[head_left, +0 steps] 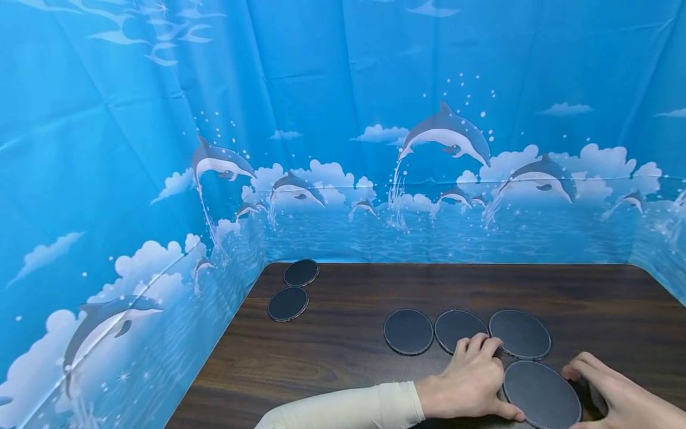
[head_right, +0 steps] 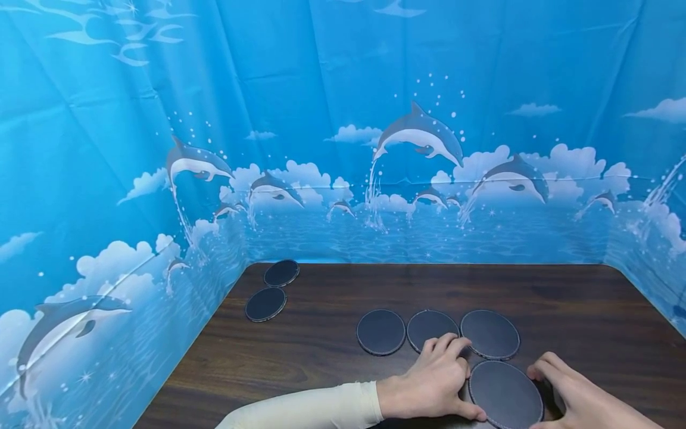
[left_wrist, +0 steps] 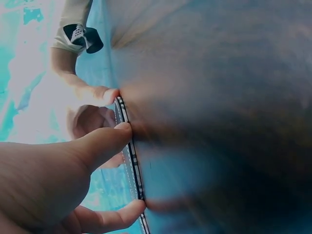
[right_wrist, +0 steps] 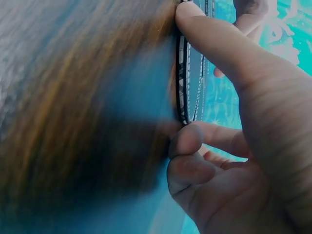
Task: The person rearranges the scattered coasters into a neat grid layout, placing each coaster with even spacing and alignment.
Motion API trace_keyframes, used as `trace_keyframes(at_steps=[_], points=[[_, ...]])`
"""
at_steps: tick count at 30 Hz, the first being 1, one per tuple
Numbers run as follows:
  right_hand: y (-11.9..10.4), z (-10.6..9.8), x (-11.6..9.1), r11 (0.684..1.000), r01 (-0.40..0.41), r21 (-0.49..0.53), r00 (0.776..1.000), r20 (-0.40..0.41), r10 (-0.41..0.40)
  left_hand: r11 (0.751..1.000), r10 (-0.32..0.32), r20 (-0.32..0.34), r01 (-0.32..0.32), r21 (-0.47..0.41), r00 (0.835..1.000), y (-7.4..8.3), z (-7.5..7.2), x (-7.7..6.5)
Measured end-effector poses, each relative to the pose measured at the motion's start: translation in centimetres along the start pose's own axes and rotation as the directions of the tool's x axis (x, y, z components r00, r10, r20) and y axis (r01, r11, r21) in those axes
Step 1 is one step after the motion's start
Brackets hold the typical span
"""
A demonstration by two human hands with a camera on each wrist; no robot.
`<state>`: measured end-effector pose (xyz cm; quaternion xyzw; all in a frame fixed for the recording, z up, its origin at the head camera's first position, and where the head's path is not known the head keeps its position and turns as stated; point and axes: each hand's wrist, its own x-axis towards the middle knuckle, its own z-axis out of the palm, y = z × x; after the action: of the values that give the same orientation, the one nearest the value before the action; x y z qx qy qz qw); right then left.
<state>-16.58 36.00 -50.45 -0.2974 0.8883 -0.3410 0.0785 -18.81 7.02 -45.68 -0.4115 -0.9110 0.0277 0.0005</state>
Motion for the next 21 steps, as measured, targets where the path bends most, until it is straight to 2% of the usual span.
trace_keyframes(at_steps=[4,8,12,16,21], points=[[-0.3,-0.1,0.0,1.0,0.002,-0.022,1.0,0.0,-0.002,1.0,-0.018,0.009,0.018,0.004,1.0,0.1,0.0,0.0],[-0.7,-0.6,0.2,0.998,-0.053,-0.042,0.999,0.013,0.053,1.0,-0.02,0.036,0.02,0.0,0.999,-0.2,-0.1,-0.3],[-1.3,-0.9,1.0,0.987,-0.097,-0.129,0.994,-0.058,0.091,0.999,-0.046,0.061,0.046,-0.005,0.997,-1.0,-0.6,-0.9],[-2.1,-1.0,2.3,0.977,-0.131,-0.166,0.987,-0.117,0.112,0.996,-0.084,0.022,0.085,-0.033,0.996,-2.5,-1.4,-2.0],[-3.6,-1.1,4.0,0.974,-0.175,-0.141,0.979,-0.127,0.157,0.985,-0.129,-0.052,0.122,-0.12,0.99,-4.9,-2.8,-3.6]])
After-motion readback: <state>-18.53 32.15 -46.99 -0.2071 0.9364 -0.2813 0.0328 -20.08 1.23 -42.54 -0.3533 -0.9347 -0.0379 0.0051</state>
